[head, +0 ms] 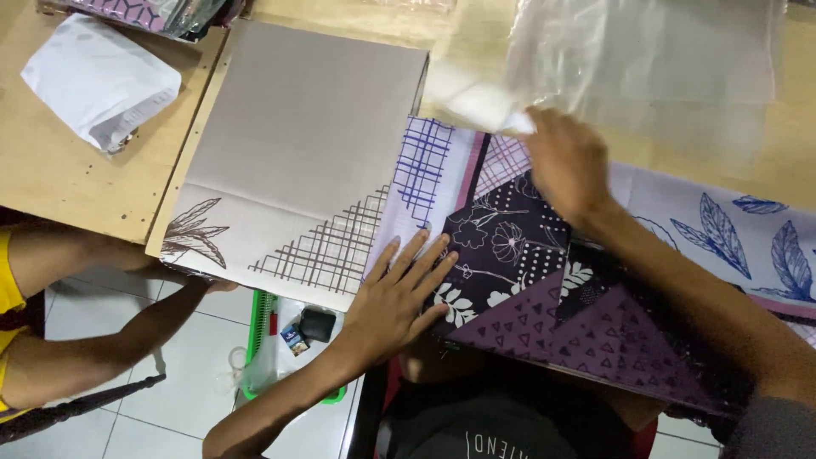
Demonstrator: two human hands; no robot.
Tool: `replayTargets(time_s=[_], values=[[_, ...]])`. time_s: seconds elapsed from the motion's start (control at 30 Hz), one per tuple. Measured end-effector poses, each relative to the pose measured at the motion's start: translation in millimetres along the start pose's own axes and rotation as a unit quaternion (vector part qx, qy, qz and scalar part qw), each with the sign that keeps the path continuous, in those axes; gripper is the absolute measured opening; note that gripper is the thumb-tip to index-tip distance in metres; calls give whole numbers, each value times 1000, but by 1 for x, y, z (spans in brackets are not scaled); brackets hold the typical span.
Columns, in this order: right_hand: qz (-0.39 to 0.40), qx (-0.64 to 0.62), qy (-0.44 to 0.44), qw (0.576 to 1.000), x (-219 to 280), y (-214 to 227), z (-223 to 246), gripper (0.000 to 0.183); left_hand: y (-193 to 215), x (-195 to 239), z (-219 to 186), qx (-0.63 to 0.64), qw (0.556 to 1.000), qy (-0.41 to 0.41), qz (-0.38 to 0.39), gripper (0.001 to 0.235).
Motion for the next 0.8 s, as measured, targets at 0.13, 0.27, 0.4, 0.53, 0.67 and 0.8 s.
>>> replayTargets(time_s=[0.13, 0.27, 0.4, 0.53, 0.67, 0.8], values=[[-18, -178, -81, 980, 5, 46, -6, 28, 7, 0, 1, 22, 999, 8, -26, 65], [18, -319, -18, 947, 6, 57, 76, 29, 8, 0, -1, 29, 999, 2, -36, 63], [100, -307, 2, 946, 6, 2, 84, 26, 4, 1, 0, 38, 999, 3, -3, 64], [99, -234, -9, 967, -23, -21, 54, 26, 3, 1, -1, 49, 999, 3, 3, 65], [61, -208, -19, 976, -37, -50, 29, 28, 9, 0, -2, 70, 997, 8, 11, 64], [42, -374, -120, 918, -65, -32, 15, 28, 35, 7, 1, 156, 987, 17, -11, 66]])
Point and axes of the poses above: each hand's wrist, its own x-axis away from the middle knuckle, its own y-axis out of the back of the hand, z = x × y, the point moved 9 cm from there along -x, towards the middle knuckle, and after that the axes turned 9 degrees about -x, right-handed, at the moved point
